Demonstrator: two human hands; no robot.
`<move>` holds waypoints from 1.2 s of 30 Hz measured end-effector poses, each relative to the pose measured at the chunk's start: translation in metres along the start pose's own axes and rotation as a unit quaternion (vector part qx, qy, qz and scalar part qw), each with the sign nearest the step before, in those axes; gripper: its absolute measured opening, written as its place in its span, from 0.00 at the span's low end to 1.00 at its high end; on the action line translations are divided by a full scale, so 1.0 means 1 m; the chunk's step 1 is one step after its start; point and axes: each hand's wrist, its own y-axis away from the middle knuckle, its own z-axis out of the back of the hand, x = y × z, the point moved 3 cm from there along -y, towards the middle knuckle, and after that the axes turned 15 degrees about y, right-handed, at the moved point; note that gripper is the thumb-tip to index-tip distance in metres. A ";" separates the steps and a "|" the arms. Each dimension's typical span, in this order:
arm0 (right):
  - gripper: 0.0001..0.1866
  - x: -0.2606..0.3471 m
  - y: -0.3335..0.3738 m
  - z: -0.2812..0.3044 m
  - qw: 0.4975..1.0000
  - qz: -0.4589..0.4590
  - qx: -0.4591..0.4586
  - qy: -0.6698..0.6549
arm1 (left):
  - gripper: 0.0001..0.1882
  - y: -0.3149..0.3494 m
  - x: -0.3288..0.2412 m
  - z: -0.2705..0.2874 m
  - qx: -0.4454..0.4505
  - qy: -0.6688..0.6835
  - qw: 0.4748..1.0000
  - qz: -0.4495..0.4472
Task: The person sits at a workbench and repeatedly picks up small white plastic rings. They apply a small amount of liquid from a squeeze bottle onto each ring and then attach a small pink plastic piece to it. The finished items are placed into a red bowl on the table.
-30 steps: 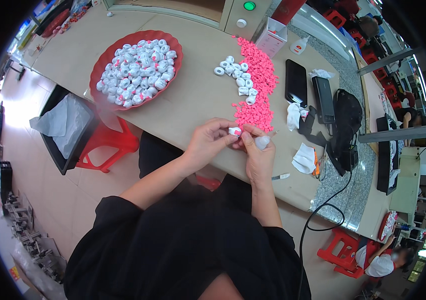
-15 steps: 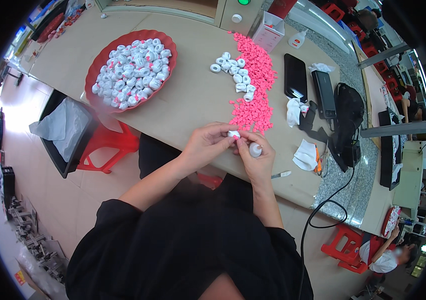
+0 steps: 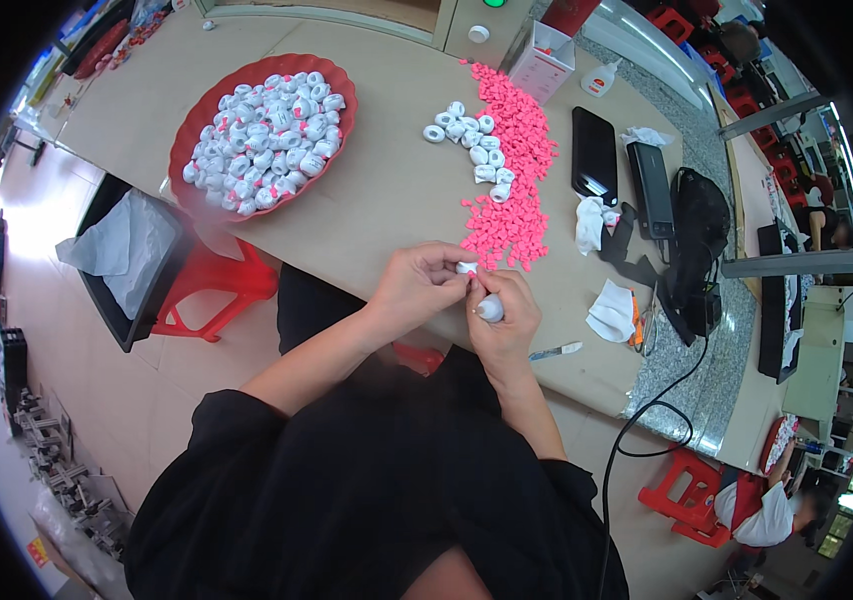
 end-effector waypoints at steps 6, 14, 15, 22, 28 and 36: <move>0.06 -0.020 0.000 -0.005 0.978 -0.133 0.056 -0.151 | 0.11 -0.003 0.000 0.001 0.002 0.085 0.996 0.007; 0.06 -0.004 -0.003 -0.001 0.997 -0.062 0.008 -0.045 | 0.10 -0.005 0.004 0.002 -0.021 0.075 0.997 0.011; 0.06 -0.002 -0.002 -0.001 0.997 -0.063 0.000 -0.037 | 0.10 -0.005 0.004 0.001 -0.025 0.071 0.997 0.015; 0.06 -0.001 0.000 -0.003 0.999 -0.035 -0.007 0.008 | 0.09 -0.005 0.004 0.000 -0.044 0.042 0.998 0.026; 0.04 -0.026 0.002 -0.007 0.934 -0.290 0.044 -0.206 | 0.11 -0.007 -0.003 -0.002 -0.028 0.050 0.998 0.041; 0.06 -0.028 0.000 -0.004 0.917 -0.304 0.069 -0.250 | 0.12 -0.008 0.000 0.003 -0.001 0.029 0.999 0.042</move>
